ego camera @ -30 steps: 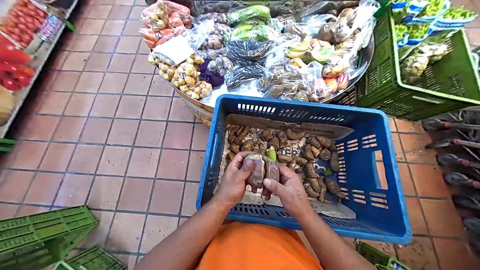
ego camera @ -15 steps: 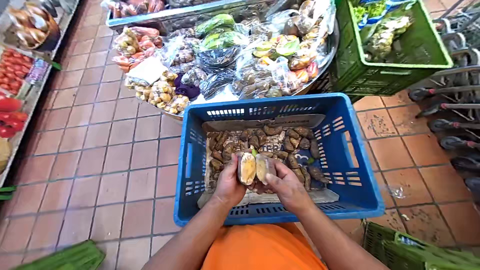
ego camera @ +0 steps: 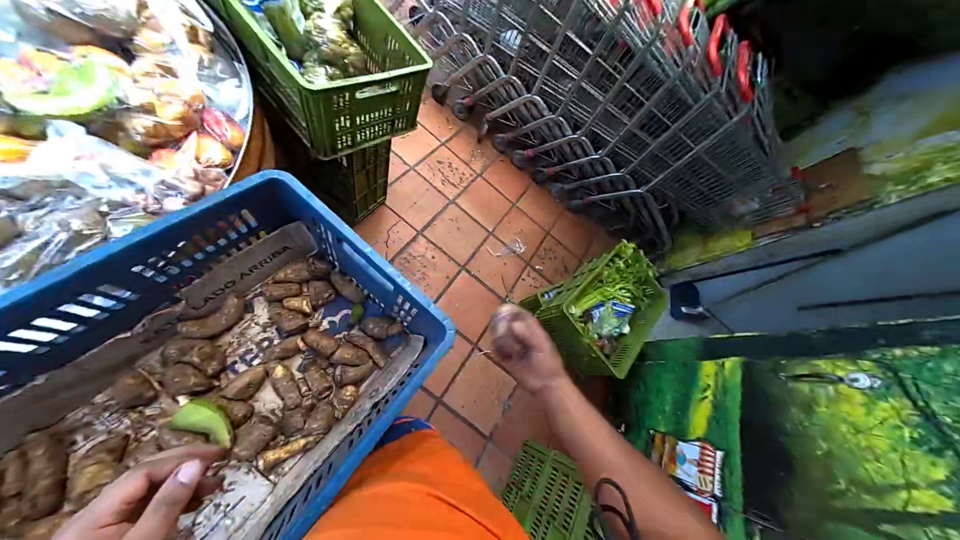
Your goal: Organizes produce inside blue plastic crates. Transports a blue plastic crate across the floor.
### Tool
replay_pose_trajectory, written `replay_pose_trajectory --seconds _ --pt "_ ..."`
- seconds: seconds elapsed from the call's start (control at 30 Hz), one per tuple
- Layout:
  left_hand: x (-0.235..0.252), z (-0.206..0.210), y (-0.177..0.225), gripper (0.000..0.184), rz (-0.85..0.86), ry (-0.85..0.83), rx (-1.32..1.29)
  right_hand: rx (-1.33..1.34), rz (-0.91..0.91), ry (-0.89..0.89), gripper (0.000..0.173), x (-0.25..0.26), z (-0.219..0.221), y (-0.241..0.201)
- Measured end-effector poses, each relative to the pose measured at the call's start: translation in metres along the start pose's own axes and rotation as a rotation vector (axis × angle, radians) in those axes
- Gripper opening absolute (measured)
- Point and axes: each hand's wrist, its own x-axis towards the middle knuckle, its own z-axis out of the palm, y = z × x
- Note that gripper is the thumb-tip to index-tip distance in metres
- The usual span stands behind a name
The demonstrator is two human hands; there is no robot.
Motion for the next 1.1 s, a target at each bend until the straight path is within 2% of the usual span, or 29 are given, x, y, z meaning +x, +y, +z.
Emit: replay_pose_trajectory --seconds 0.07,0.13,0.17,0.2,0.23,0.27,0.33,0.43,0.53,0.63,0.73,0.83,0.9,0.93,1.0,1.03,1.1 --pt "-0.003 -0.002 -0.011 0.026 -0.088 -0.006 0.041 0.042 -0.146 0.282 0.02 0.026 -0.088 -0.004" --pt "-0.003 0.003 -0.011 0.039 -0.171 -0.027 0.168 0.079 -0.188 0.611 0.017 0.027 -0.171 -0.009" --pt "-0.008 0.006 -0.01 0.043 -0.23 -0.012 0.259 0.073 -0.106 0.755 0.022 0.029 -0.202 -0.003" --pt "-0.013 0.007 -0.01 0.04 -0.278 0.009 0.333 0.042 0.033 0.85 0.033 0.031 -0.223 0.005" --pt "-0.016 0.006 -0.012 0.036 -0.308 0.021 0.384 -0.037 0.15 0.889 0.041 0.036 -0.234 0.012" --pt "-0.019 0.005 -0.015 0.032 -0.321 0.034 0.419 -0.142 0.204 0.886 0.041 0.044 -0.233 0.019" --pt "-0.028 0.002 -0.023 0.028 -0.32 0.08 0.421 -0.363 0.153 0.775 0.039 0.056 -0.199 0.032" --pt "-0.055 -0.006 -0.034 0.039 -0.354 0.174 0.467 -0.6 0.057 0.486 0.046 0.077 -0.113 0.04" --pt "-0.086 -0.021 -0.042 0.029 -0.422 0.288 0.473 -0.822 -0.099 0.11 0.032 0.101 -0.029 0.019" --pt "-0.119 -0.039 -0.047 0.036 -0.397 0.442 0.541 -0.975 -0.338 -0.189 0.028 0.119 0.043 -0.013" --pt "-0.154 -0.05 -0.044 0.049 -0.328 0.647 0.641 -1.05 -0.536 -0.401 0.028 0.127 0.099 -0.025" --pt "-0.179 -0.05 -0.042 0.046 -0.331 0.841 0.819 -1.122 -0.699 -0.488 0.031 0.125 0.137 -0.007" --pt "-0.187 -0.045 -0.048 0.057 -0.464 0.902 0.811 -1.227 -0.803 -0.499 0.041 0.125 0.146 0.01" --pt "-0.187 -0.042 -0.05 0.064 -0.559 0.917 0.728 -1.279 -0.826 -0.502 0.047 0.124 0.149 0.014" --pt "-0.181 -0.042 -0.043 0.069 -0.794 0.97 0.479 -1.331 -0.836 -0.495 0.053 0.126 0.157 0.017" --pt "-0.177 -0.044 -0.038 0.063 -0.886 0.99 0.367 -1.342 -0.821 -0.491 0.053 0.128 0.16 0.016" --pt "-0.174 -0.051 -0.038 0.046 -0.956 0.989 0.227 -1.344 -0.777 -0.484 0.051 0.135 0.163 0.015"
